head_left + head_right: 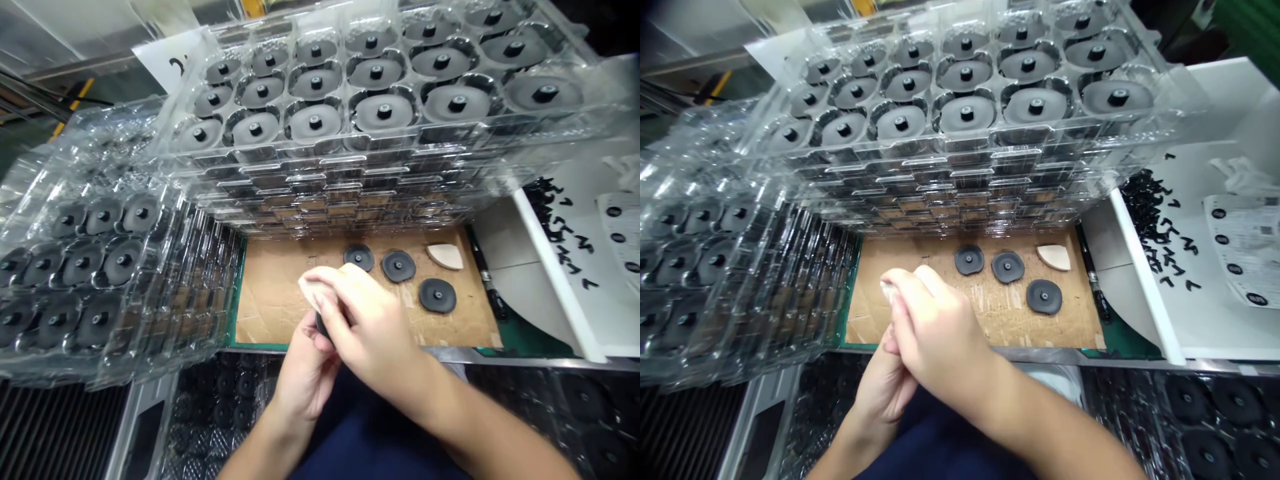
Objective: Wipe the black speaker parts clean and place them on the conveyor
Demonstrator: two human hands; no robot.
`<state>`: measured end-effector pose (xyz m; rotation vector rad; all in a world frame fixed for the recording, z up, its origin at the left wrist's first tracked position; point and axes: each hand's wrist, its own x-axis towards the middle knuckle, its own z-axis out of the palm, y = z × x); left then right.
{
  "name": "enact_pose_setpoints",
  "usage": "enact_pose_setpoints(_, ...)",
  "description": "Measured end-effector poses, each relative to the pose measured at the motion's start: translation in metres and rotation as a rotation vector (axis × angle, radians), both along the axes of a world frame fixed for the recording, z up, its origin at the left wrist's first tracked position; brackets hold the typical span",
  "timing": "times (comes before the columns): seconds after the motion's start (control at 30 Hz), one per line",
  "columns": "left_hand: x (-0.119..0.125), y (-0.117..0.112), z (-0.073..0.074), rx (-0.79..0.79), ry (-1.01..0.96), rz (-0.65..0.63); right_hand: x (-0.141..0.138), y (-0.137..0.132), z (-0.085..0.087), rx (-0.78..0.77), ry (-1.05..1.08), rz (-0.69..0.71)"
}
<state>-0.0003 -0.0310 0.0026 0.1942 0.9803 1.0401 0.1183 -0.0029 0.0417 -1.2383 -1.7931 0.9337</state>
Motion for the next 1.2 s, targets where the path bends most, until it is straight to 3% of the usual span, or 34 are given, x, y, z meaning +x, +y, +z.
enact_pose_setpoints(0.07, 0.0, 0.001, 0.002, 0.004, 0.005, -0.011, 0.002, -0.003, 0.0, 0.009, 0.049, -0.017)
enact_pose_setpoints(0.17, 0.0, 0.002, 0.002, -0.012, 0.018, 0.008, 0.005, -0.004, 0.003, -0.124, 0.045, 0.143)
enact_pose_setpoints(0.33, 0.001, 0.004, 0.002, 0.035, -0.013, -0.036, 0.002, 0.0, 0.005, 0.014, 0.051, -0.029)
enact_pose_setpoints(0.43, -0.003, 0.005, 0.004, -0.026, 0.0, -0.006, 0.014, -0.004, 0.0, -0.211, 0.113, 0.134)
enact_pose_setpoints(0.5, -0.006, 0.006, 0.004, -0.034, -0.011, 0.028, 0.029, -0.008, -0.01, -0.407, 0.163, 0.119)
enact_pose_setpoints(0.67, -0.011, 0.007, 0.001, -0.033, -0.029, 0.043, 0.049, -0.022, -0.059, -0.611, 0.246, -0.237)
enact_pose_setpoints(0.77, -0.011, 0.008, -0.001, -0.045, -0.03, 0.045, 0.044, -0.032, -0.082, -0.654, 0.241, -0.235)
enact_pose_setpoints(0.87, -0.011, 0.008, -0.001, -0.052, -0.031, 0.033, 0.039, -0.036, -0.092, -0.657, 0.239, -0.25)
enact_pose_setpoints(0.97, -0.01, 0.008, 0.0, -0.051, -0.031, 0.019, 0.039, -0.033, -0.085, -0.624, 0.236, -0.284)
enact_pose_setpoints(1.07, -0.005, 0.008, 0.002, -0.035, -0.036, 0.008, 0.037, -0.027, -0.057, -0.529, 0.243, -0.339)
enact_pose_setpoints(1.13, -0.001, 0.006, 0.002, -0.006, -0.043, -0.006, 0.03, -0.022, -0.032, -0.345, 0.213, -0.323)
enact_pose_setpoints(1.2, 0.0, 0.004, 0.003, 0.01, -0.055, -0.039, 0.022, -0.017, -0.009, -0.113, 0.154, -0.201)
